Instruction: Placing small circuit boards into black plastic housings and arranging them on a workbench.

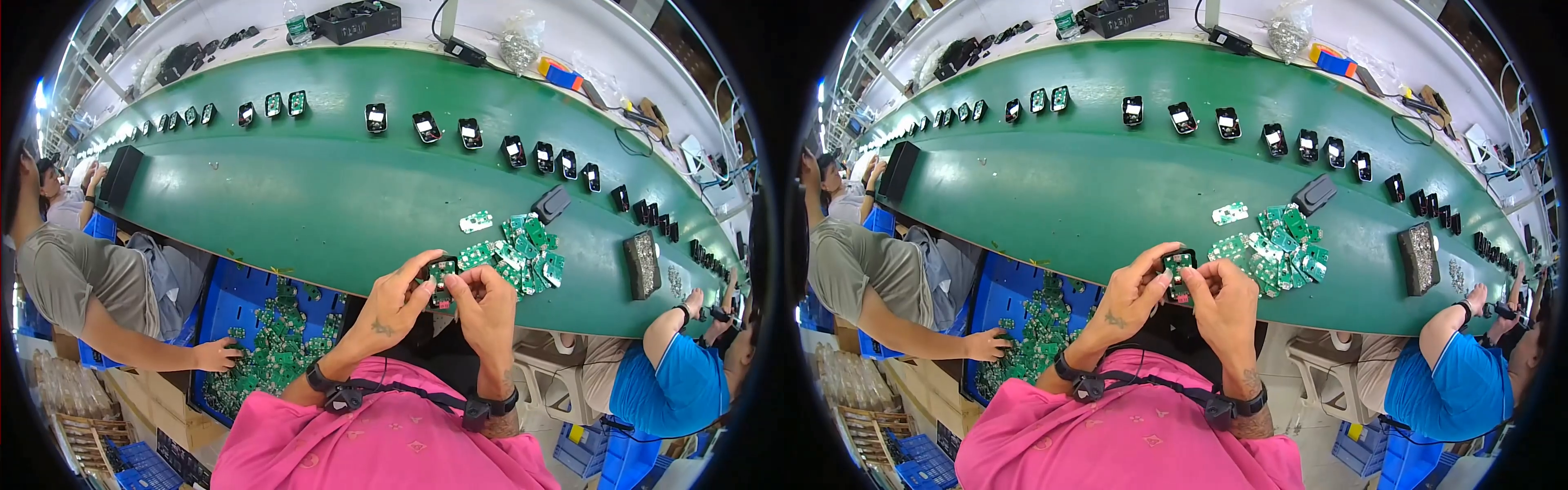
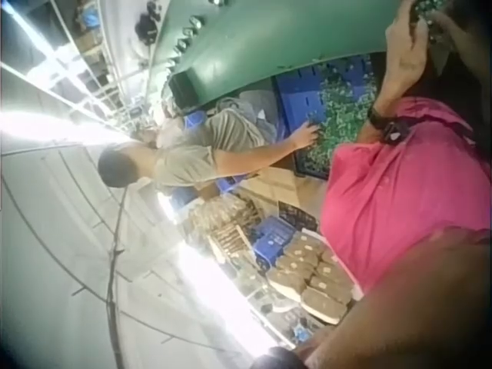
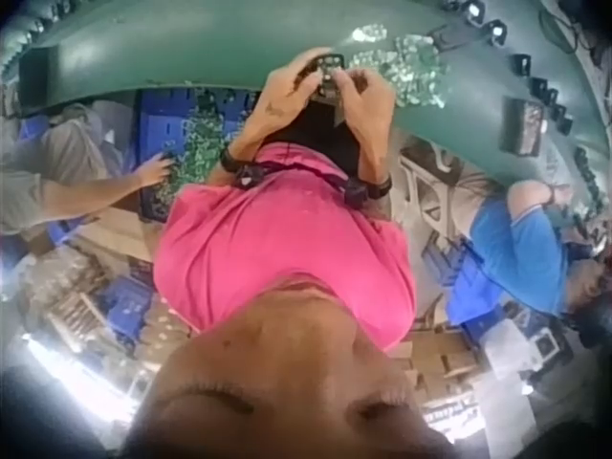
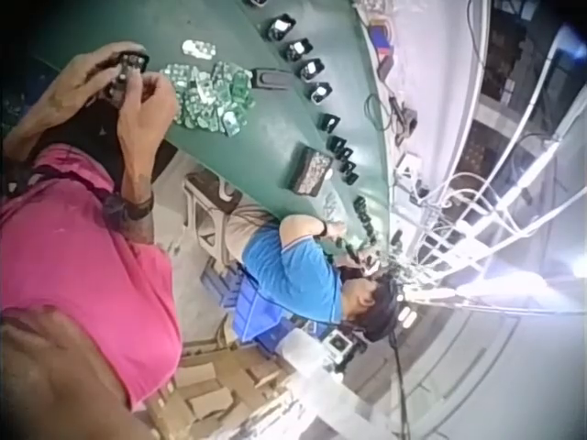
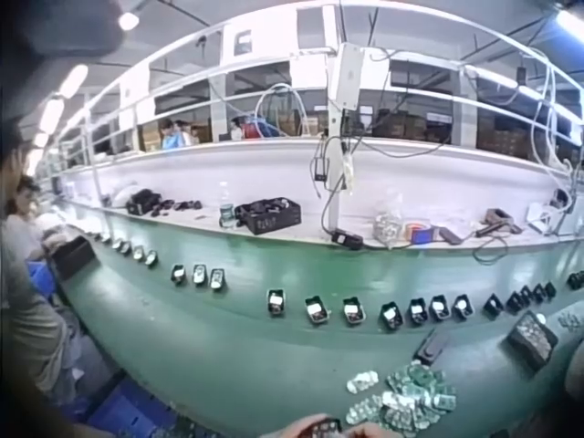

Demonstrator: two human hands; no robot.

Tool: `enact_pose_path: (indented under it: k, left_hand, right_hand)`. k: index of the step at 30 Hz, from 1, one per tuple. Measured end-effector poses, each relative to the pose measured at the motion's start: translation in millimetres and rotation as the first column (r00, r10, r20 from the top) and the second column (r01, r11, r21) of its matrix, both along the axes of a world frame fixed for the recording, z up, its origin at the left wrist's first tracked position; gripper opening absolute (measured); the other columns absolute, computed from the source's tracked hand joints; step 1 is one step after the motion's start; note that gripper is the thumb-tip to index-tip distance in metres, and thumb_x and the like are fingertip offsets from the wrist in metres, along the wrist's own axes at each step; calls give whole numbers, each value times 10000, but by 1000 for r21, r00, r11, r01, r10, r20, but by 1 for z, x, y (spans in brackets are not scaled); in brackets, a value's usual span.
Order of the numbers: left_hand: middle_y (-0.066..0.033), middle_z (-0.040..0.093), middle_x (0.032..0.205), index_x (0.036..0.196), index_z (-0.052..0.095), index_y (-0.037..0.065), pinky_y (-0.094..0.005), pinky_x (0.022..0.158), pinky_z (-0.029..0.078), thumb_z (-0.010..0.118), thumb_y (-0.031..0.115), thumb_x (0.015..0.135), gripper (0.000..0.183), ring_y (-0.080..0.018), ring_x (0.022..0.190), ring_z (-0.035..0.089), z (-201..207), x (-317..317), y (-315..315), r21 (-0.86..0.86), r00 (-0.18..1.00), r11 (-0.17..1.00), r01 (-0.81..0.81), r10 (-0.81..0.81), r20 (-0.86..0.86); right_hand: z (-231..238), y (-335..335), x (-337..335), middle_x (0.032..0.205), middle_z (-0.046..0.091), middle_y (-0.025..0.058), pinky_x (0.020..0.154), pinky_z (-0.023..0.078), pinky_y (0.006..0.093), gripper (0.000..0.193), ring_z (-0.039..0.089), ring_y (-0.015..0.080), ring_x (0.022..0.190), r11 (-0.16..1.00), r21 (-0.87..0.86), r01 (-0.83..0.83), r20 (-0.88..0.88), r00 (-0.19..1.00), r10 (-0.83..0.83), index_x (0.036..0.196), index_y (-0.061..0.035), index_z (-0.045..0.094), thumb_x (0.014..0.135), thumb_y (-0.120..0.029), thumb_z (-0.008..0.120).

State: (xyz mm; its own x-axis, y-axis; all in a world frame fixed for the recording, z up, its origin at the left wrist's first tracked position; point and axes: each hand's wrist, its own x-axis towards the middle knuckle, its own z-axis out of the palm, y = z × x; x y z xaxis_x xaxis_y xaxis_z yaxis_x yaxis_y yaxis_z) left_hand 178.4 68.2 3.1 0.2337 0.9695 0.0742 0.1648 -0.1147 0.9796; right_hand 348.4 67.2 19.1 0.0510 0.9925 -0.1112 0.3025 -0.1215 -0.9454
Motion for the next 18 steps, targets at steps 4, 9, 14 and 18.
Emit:
enact_pose_path:
  k: [4, 9, 14, 18]
  left_hand:
    - [-16, 569, 861, 1391, 495, 27, -236, 606, 430, 509, 167, 1019, 398, -58, 673, 482, -3, 3, 5, 29, 999, 999, -40, 40, 18]
    - [-158, 645, 948, 1369, 465, 9, -372, 681, 492, 457, 148, 1019, 378, -280, 747, 626, 5, 6, 1, 119, 985, 986, -114, 128, -118]
    - [-313, 614, 1148, 1375, 422, -4, -504, 839, 513, 437, 139, 1018, 385, -495, 1030, 615, -22, 31, -3, 232, 967, 959, -162, 201, -157]
    - [-298, 626, 1117, 1353, 453, -13, -497, 851, 509, 437, 145, 1023, 367, -490, 1006, 626, -12, 29, -10, 278, 974, 941, -192, 219, -67]
  right_hand:
    - [-13, 7, -4, 834, 673, 99, 600, 489, 302, 197, 617, 153, 687, 975, 220, 24, 40, 999, -33, 1044, 41, 651, 934, -120, 679]
    - [-17, 12, -20, 999, 657, 258, 748, 510, 447, 334, 644, 436, 842, 879, 452, -152, 218, 974, 57, 1268, 41, 583, 1011, -156, 503]
    - [-19, -1, -22, 1004, 687, 262, 735, 523, 440, 346, 683, 408, 856, 962, 272, 26, 165, 984, -73, 1243, 40, 602, 1023, -186, 458]
    - [-23, -2, -26, 961, 694, 254, 708, 527, 426, 325, 695, 383, 819, 940, 339, 29, 129, 989, -77, 1198, 36, 633, 1014, -180, 474]
